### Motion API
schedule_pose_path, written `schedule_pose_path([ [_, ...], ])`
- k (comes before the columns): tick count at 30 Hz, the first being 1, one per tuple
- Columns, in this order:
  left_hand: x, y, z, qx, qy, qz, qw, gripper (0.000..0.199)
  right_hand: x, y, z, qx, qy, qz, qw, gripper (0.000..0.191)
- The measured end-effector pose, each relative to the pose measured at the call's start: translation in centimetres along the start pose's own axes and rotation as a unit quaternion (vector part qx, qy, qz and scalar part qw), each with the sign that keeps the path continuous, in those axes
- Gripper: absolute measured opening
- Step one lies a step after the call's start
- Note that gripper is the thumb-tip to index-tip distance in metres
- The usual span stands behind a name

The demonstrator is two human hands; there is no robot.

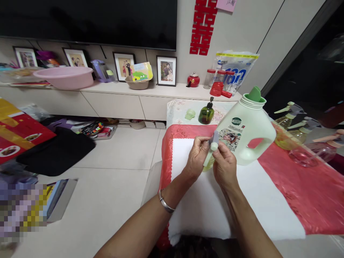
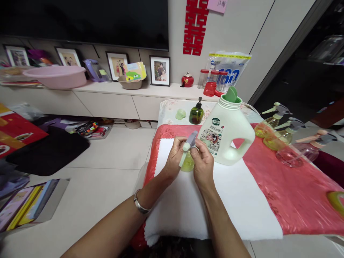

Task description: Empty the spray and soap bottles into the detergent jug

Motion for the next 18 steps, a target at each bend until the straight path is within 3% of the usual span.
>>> schedule_pose_path([
  [6,0.2,-0.1,-0.2,-0.035,0.01,-0.011,0.999,0.035,-0.2,0.1,0.1,-0.012,-0.03,0.009,0.999,0.055],
  [12,-0.4,-0.3,-0.4,-0.015,0.031,0.036,0.999,0.035,-0.2,-0.3,0.1,-0.016,-0.037,0.026,0.999,0.055],
  [18,-2.0,-0.6,-0.3,-0.006,0.035,0.011,0.999,0.036,-0.3,-0.3,0.6,-0.008,-0.063,0.022,0.998,0.056],
])
Point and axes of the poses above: each hand's wrist, its own y-axis away from the middle knuckle, its own z-axis out of the palm, x = y × z, the point moved 5 cm from there along -y, towards the middle knuckle, and after that the axes turned 8 degrees about x, right-handed, at the moved point
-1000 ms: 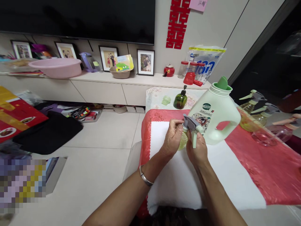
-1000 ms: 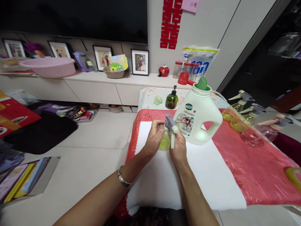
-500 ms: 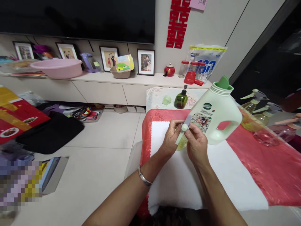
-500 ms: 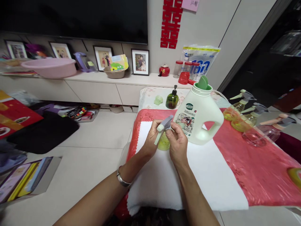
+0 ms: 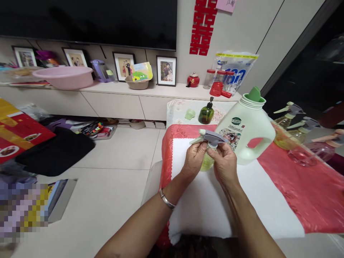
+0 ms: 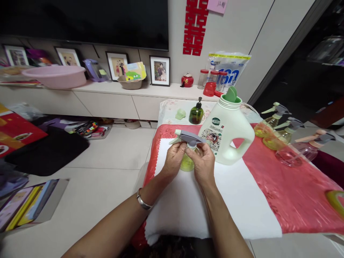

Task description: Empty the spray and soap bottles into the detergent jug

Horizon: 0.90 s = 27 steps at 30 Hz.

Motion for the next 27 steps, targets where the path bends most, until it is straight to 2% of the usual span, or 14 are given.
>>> schedule_pose_path([
  [6,0.3,-0.3,0.1,-0.002,0.01,0.023,1.0,0.037,0.3,0.2,-0.5,-0.043,0.009,0.0,0.999,0.048],
  [9,0.0,-0.2,0.2,-0.014,0.022,0.014,1.0,0.036,0.6,0.2,-1.0,-0.05,0.0,0.009,0.999,0.043],
  [12,-0.4,-0.1,-0.2,0.01,0.009,-0.003,1.0,0.037,0.8,0.2,-1.1,-0.036,-0.012,0.015,0.999,0.043],
  [15,-0.3,0.1,-0.7,0.039,-0.024,0.013,0.999,0.037,0.8,0.1,-0.9,-0.017,-0.024,0.015,0.999,0.045],
  [19,0.1,0.2,-0.7,0.014,-0.038,0.04,0.998,0.04,0.4,0.1,-0.4,-0.011,-0.036,0.005,0.999,0.046],
  [27,0.1,-0.1,-0.4,0.0,-0.037,0.041,0.998,0.043,0.4,0.2,-0.6,-0.045,-0.038,0.018,0.998,0.048],
])
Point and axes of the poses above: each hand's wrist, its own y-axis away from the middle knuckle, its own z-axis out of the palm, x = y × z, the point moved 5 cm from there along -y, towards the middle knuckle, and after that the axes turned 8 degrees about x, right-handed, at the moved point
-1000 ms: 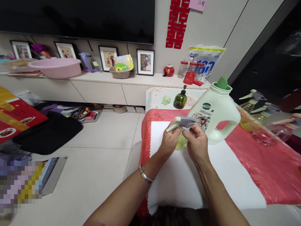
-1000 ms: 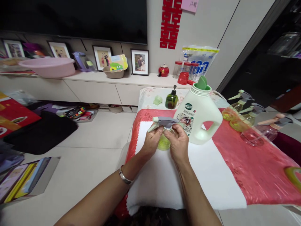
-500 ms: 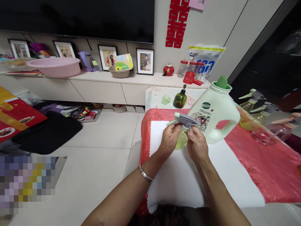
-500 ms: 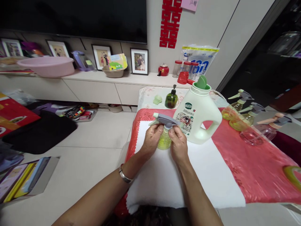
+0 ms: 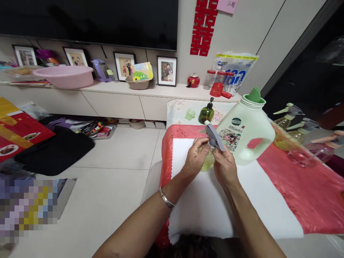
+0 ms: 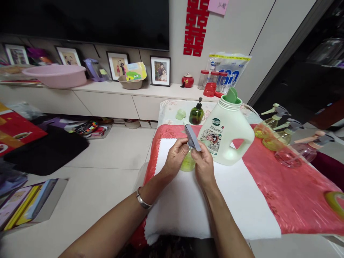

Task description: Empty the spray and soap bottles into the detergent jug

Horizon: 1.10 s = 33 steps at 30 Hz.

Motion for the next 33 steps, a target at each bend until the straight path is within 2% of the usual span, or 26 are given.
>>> schedule_pose_path([
  [10,0.4,0.1,0.0,0.002,-0.019,-0.012,1.0,0.037,0.2,-0.1,-0.2,0.033,0.007,0.009,0.999,0.05],
  [18,0.6,0.0,0.2,-0.024,0.065,-0.013,0.998,0.032,0.5,0.1,-0.3,0.034,0.016,0.007,0.999,0.055],
  [24,0.5,0.1,0.3,-0.011,0.046,-0.013,0.999,0.035,0.4,0.1,-0.5,0.017,0.021,0.014,1.0,0.051],
  [30,0.4,0.1,-0.1,-0.01,0.001,-0.022,1.0,0.037,0.1,0.3,0.5,0.047,0.004,0.005,0.999,0.056],
  [33,0.5,0.1,-0.2,-0.017,0.013,-0.028,0.999,0.04,0.0,0.4,0.7,0.055,0.003,0.001,0.998,0.062],
])
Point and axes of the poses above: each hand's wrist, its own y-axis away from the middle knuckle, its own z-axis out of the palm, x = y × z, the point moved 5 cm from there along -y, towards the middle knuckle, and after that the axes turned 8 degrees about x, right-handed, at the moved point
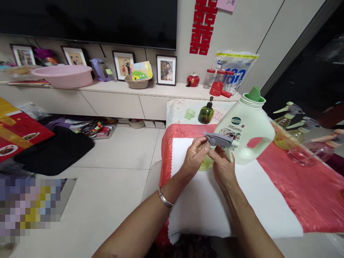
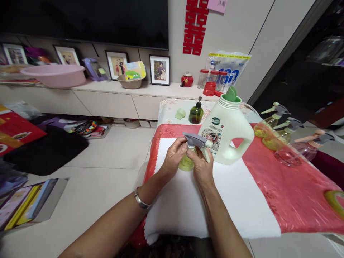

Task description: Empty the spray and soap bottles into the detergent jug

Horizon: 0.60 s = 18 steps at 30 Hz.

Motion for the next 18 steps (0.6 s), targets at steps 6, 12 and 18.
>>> schedule_pose_path([
  [6,-0.3,-0.1,0.2,-0.007,0.032,-0.01,0.999,0.039,0.6,0.0,-0.9,-0.025,0.023,0.035,0.999,0.056],
  [12,-0.3,0.0,0.1,0.01,0.011,-0.004,1.0,0.038,0.9,-0.3,-1.4,-0.015,0.026,0.026,0.999,0.058],
  [18,-0.4,0.1,-0.3,0.001,-0.005,-0.01,1.0,0.04,1.1,-0.6,-1.0,-0.019,0.017,0.026,0.999,0.057],
])
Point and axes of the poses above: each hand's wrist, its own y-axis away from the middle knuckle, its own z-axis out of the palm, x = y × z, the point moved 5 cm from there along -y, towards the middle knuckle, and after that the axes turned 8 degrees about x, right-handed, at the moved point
